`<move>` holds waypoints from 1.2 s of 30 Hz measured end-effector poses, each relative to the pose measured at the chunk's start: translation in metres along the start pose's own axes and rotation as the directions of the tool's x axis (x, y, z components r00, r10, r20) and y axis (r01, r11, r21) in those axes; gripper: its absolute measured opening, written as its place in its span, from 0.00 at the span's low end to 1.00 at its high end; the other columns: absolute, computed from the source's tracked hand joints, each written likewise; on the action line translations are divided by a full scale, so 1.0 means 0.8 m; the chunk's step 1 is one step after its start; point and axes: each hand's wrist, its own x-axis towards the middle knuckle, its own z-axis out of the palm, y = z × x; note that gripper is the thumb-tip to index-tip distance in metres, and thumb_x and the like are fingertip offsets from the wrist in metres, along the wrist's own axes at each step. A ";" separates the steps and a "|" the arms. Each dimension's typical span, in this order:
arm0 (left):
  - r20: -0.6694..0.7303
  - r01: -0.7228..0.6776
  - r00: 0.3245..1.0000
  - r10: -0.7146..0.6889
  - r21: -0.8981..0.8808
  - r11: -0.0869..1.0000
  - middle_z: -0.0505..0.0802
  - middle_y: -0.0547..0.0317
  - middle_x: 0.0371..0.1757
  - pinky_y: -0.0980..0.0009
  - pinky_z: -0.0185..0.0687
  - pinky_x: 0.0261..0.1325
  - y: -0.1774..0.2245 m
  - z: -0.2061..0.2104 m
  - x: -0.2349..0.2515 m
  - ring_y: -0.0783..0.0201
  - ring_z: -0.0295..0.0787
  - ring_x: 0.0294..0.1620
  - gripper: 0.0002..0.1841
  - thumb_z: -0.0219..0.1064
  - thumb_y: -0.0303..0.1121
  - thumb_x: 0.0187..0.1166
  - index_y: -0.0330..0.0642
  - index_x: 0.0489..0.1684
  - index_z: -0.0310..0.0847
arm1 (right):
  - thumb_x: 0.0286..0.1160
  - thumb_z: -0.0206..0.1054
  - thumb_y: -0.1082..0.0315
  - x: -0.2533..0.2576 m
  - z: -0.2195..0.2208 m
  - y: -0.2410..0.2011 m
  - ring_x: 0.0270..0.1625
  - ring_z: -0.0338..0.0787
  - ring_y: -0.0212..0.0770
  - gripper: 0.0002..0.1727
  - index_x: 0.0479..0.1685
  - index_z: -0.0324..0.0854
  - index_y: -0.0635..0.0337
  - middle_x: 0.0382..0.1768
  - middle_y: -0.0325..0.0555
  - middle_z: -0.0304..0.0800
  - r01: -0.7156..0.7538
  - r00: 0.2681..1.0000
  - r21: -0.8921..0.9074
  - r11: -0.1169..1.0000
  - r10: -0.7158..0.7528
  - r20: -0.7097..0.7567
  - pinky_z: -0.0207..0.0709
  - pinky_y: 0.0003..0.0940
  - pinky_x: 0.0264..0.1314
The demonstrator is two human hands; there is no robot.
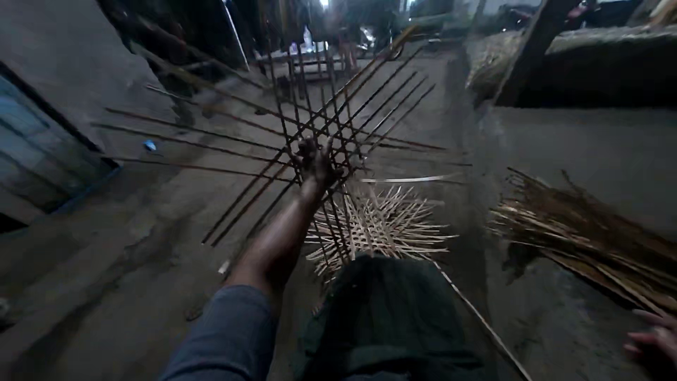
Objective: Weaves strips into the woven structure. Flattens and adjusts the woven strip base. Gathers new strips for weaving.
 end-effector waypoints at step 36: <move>0.420 -0.182 0.828 0.371 -0.424 0.887 0.53 0.59 0.97 0.25 0.28 0.88 0.071 0.135 -0.282 0.43 0.33 0.97 0.33 0.51 0.69 0.81 0.81 0.88 0.64 | 0.92 0.53 0.49 -0.144 0.231 0.093 0.56 0.93 0.39 0.25 0.66 0.88 0.55 0.52 0.48 0.95 0.592 0.525 0.047 0.805 -0.429 0.736 0.85 0.36 0.66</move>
